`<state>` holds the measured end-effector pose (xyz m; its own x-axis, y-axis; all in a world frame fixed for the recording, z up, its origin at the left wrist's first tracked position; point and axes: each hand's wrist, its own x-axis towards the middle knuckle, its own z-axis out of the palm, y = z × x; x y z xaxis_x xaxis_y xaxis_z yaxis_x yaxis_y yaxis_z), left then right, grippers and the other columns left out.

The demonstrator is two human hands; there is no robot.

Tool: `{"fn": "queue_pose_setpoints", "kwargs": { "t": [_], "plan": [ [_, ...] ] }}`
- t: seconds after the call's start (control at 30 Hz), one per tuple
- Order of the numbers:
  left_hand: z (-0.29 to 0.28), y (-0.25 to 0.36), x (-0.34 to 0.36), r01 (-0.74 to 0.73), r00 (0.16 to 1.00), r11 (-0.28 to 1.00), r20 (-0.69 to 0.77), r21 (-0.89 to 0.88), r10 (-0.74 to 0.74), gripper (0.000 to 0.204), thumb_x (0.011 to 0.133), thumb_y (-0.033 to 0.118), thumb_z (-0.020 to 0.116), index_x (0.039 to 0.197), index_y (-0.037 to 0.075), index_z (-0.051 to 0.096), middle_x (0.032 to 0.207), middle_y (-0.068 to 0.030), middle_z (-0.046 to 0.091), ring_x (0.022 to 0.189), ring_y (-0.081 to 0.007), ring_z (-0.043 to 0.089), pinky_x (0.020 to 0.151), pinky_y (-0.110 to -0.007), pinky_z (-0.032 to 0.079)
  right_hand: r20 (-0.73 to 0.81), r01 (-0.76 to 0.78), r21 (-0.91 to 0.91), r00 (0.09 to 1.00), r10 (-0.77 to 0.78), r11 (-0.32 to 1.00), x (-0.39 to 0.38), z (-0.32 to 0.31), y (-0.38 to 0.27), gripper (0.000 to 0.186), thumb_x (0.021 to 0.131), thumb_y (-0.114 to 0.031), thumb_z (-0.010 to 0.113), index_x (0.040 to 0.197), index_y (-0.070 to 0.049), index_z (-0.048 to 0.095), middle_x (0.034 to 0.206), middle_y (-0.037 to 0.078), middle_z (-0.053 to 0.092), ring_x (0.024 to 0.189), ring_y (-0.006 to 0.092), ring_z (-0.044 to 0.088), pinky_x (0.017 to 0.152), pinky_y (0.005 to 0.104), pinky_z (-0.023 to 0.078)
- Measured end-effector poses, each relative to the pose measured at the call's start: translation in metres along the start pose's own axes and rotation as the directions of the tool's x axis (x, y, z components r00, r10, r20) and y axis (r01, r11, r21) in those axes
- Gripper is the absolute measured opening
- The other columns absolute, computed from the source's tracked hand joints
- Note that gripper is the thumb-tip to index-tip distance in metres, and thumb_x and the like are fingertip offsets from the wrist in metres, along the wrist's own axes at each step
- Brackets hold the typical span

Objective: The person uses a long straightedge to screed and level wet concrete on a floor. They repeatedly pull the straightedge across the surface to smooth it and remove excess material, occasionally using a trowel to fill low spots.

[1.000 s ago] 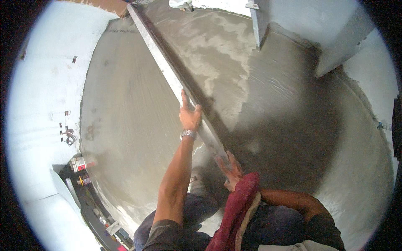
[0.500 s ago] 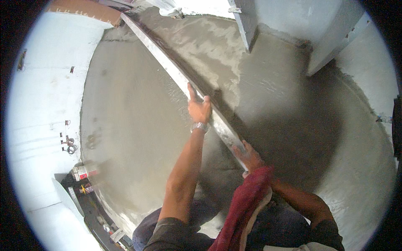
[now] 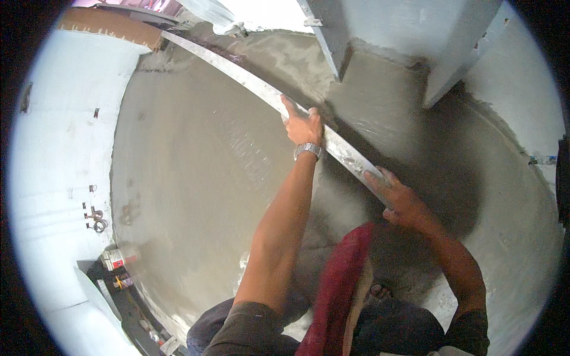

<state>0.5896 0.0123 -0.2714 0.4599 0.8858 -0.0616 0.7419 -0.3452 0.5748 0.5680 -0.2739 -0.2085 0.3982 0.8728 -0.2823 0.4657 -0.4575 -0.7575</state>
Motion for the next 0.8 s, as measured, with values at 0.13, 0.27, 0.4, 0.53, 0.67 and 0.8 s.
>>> {"fn": "queue_pose_setpoints", "kwargs": {
  "t": [0.13, 0.27, 0.4, 0.53, 0.67, 0.8],
  "plan": [
    [-0.006, 0.019, -0.005, 0.068, 0.994, 0.996, 0.084, -0.055, -0.064, 0.094, 0.075, 0.029, 0.066, 0.15, 0.025, 0.01, 0.123, -0.0395, 0.045, 0.105, -0.0476, 0.057, 0.093, -0.048, 0.045, -0.049, -0.065, -0.036, 0.997, 0.064, 0.997, -0.006, -0.001, 0.009, 0.102, 0.062, 0.006, 0.068, 0.146, -0.034, 0.028, 0.147, 0.024, 0.028, 0.128, 0.0435, 0.04, 0.105, 0.0429, 0.04],
    [-0.008, 0.03, -0.004, 0.042, 0.998, 0.995, 0.06, -0.092, -0.036, 0.095, 0.075, 0.027, 0.068, 0.15, 0.023, 0.009, 0.131, -0.0448, 0.034, 0.114, -0.0499, 0.051, 0.099, -0.047, 0.042, -0.053, -0.162, -0.077, 0.986, 0.158, 0.984, -0.005, -0.015, -0.001, 0.101, 0.061, 0.005, 0.07, 0.145, -0.034, 0.029, 0.148, 0.021, 0.029, 0.13, 0.0407, 0.039, 0.107, 0.0429, 0.038],
    [-0.011, 0.028, -0.011, 0.047, 0.996, 0.988, 0.083, -0.144, -0.035, 0.095, 0.076, 0.026, 0.068, 0.15, 0.021, 0.009, 0.132, -0.0451, 0.032, 0.116, -0.0507, 0.049, 0.101, -0.047, 0.04, -0.088, -0.163, -0.144, 0.985, 0.151, 0.976, -0.012, -0.01, 0.003, 0.101, 0.061, 0.006, 0.069, 0.145, -0.034, 0.029, 0.147, 0.023, 0.03, 0.13, 0.0406, 0.039, 0.107, 0.043, 0.037],
    [-0.016, 0.032, -0.011, 0.028, 0.997, 0.984, 0.074, -0.177, -0.015, 0.094, 0.075, 0.025, 0.068, 0.15, 0.018, 0.011, 0.131, -0.0431, 0.037, 0.117, -0.0509, 0.048, 0.101, -0.046, 0.04, -0.114, -0.122, -0.202, 0.988, 0.1, 0.972, -0.012, -0.012, -0.002, 0.101, 0.061, 0.007, 0.066, 0.146, -0.031, 0.027, 0.146, 0.024, 0.031, 0.129, 0.0424, 0.04, 0.107, 0.0427, 0.037],
    [-0.015, 0.027, -0.012, -0.027, 0.999, 0.974, 0.011, -0.224, 0.03, 0.094, 0.073, 0.026, 0.069, 0.149, 0.013, 0.015, 0.124, -0.0389, 0.047, 0.112, -0.0494, 0.052, 0.099, -0.047, 0.042, -0.095, -0.042, -0.263, 0.995, 0.017, 0.964, -0.016, -0.022, -0.008, 0.099, 0.063, 0.002, 0.066, 0.147, -0.026, 0.024, 0.145, 0.025, 0.031, 0.127, 0.044, 0.041, 0.106, 0.045, 0.038],
    [-0.014, 0.013, -0.012, -0.071, 0.997, 0.985, -0.037, -0.158, 0.066, 0.098, 0.071, 0.026, 0.071, 0.149, 0.01, 0.014, 0.123, -0.0357, 0.05, 0.111, -0.0482, 0.053, 0.098, -0.047, 0.041, -0.025, -0.094, -0.161, 0.996, 0.091, 0.983, -0.025, -0.017, -0.024, 0.097, 0.064, -0.003, 0.068, 0.148, -0.025, 0.023, 0.146, 0.025, 0.029, 0.126, 0.0444, 0.041, 0.103, 0.0455, 0.04]
  ]
}}
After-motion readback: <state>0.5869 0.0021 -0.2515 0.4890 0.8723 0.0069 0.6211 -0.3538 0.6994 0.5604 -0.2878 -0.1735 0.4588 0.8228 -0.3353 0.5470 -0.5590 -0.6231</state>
